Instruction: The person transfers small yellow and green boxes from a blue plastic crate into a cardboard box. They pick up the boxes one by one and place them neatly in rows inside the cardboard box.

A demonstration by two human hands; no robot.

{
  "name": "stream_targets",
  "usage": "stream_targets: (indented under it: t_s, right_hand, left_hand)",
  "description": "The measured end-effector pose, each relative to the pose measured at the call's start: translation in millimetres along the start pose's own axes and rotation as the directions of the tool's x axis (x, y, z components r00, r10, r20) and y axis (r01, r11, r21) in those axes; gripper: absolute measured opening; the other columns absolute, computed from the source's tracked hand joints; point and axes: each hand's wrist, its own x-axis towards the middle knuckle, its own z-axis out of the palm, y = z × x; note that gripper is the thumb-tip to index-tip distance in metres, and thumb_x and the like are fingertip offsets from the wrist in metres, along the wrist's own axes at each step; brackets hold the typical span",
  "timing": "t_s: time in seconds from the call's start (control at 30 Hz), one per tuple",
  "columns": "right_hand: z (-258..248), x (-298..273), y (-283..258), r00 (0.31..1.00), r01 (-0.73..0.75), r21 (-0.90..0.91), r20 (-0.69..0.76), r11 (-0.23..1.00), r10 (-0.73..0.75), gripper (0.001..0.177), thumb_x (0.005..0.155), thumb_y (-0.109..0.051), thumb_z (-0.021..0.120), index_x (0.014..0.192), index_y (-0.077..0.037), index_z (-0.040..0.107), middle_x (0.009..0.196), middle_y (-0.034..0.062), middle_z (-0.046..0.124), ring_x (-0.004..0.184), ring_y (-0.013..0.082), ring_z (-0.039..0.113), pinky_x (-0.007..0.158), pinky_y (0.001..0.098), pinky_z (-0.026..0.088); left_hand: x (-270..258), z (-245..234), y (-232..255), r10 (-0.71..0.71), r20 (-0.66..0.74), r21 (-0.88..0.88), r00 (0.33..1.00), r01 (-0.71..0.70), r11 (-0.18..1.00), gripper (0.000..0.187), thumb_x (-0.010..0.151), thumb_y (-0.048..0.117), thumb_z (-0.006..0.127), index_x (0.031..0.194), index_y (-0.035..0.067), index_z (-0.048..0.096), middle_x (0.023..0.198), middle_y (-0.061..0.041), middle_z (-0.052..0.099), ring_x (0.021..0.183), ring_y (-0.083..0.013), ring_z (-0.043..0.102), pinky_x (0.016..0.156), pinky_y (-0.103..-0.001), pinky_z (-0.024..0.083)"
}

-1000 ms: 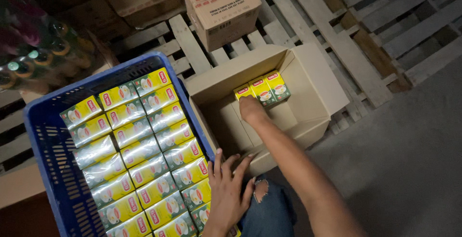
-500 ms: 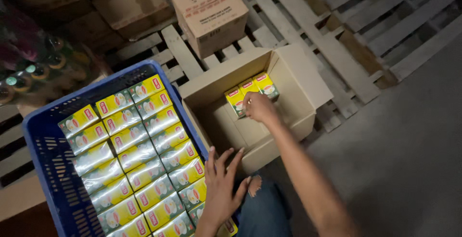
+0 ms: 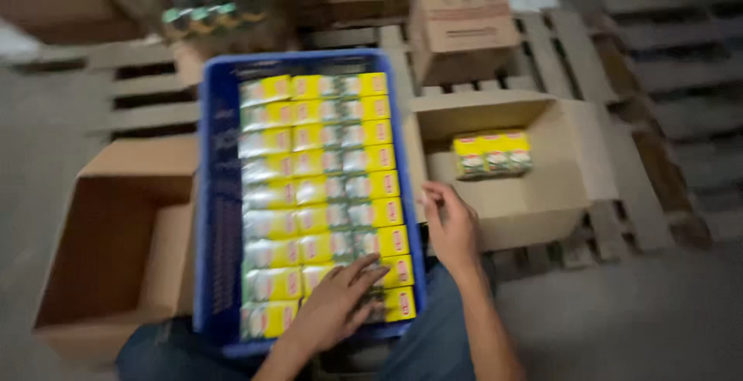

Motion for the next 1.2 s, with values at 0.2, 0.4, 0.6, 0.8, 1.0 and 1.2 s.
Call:
stream_targets:
  t_s: [0.2, 0.4, 0.6, 0.8, 1.0, 1.2]
  right_hand:
    - [73.3, -61.8, 19.7, 0.982, 0.113, 0.131, 0.136, 0.985, -0.131, 0.024, 0.106, -0.020, 0.070, 0.127, -0.009, 0.076, 0.123, 0.0087, 0.078, 0.113, 0.0182, 0.076, 0.095, 0.0307, 0.063]
    - [111.6, -85.9, 40.6, 0.942, 0.230, 0.016, 0.250, 0.973, -0.226, 0.020, 0.103, -0.007, 0.075, 0.122, -0.006, 0.079, 0.117, 0.0192, 0.077, 0.108, 0.0436, 0.077, 0.089, 0.0463, 0.067]
    - [120.1, -79.3, 42.9, 0.900, 0.364, -0.042, 0.274, 0.930, -0.340, 0.017, 0.107, -0.011, 0.073, 0.123, -0.009, 0.077, 0.114, 0.0144, 0.074, 0.107, 0.0396, 0.076, 0.087, 0.0445, 0.064]
    - [119.3, -81.6, 53.2, 0.905, 0.364, -0.054, 0.257, 0.930, -0.339, 0.019, 0.106, -0.007, 0.075, 0.124, -0.009, 0.078, 0.109, 0.0168, 0.072, 0.100, 0.0428, 0.075, 0.080, 0.0461, 0.066]
    - [113.3, -81.7, 53.1, 0.896, 0.378, -0.064, 0.279, 0.924, -0.347, 0.022, 0.105, -0.006, 0.075, 0.126, -0.008, 0.078, 0.109, 0.0157, 0.072, 0.098, 0.0399, 0.075, 0.078, 0.0436, 0.066]
    - [118.2, -80.6, 64.8, 0.903, 0.346, -0.088, 0.300, 0.934, -0.307, 0.015, 0.108, -0.013, 0.073, 0.122, -0.009, 0.078, 0.107, 0.0158, 0.073, 0.098, 0.0399, 0.077, 0.078, 0.0460, 0.067]
  left_hand:
    - [-112.3, -36.5, -53.3, -0.239, -0.200, 0.083, 0.950, 0.260, 0.962, 0.046, 0.095, 0.015, 0.072, 0.139, 0.010, 0.060, 0.135, -0.020, 0.070, 0.115, -0.0477, 0.067, 0.099, -0.054, 0.050]
    - [-185.6, -75.3, -72.0, -0.555, -0.331, 0.074, 0.763, 0.607, 0.791, 0.063, 0.093, 0.018, 0.077, 0.154, 0.024, 0.060, 0.138, -0.014, 0.070, 0.126, -0.0431, 0.070, 0.104, -0.055, 0.055]
    - [-185.2, -37.3, -81.2, -0.601, -0.308, 0.345, 0.737, 0.675, 0.652, 0.045, 0.101, 0.049, 0.068, 0.138, 0.023, 0.066, 0.113, -0.007, 0.080, 0.108, -0.0329, 0.077, 0.095, -0.052, 0.053]
    - [-165.5, -41.9, -63.0, -0.744, -0.149, 0.413, 0.651, 0.725, 0.552, 0.102, 0.083, 0.078, 0.075, 0.153, 0.007, 0.052, 0.112, -0.016, 0.085, 0.127, -0.0361, 0.071, 0.106, -0.053, 0.041]
    - [-163.5, -33.6, -73.4, -0.749, -0.136, 0.420, 0.649, 0.722, 0.550, 0.098, 0.074, 0.086, 0.075, 0.137, 0.010, 0.070, 0.113, -0.013, 0.085, 0.126, -0.0329, 0.068, 0.105, -0.053, 0.038]
    - [-164.2, -19.2, -93.1, -0.739, -0.173, 0.408, 0.652, 0.730, 0.548, 0.082, 0.076, 0.084, 0.076, 0.124, 0.018, 0.078, 0.102, -0.014, 0.085, 0.121, -0.0325, 0.070, 0.103, -0.052, 0.038]
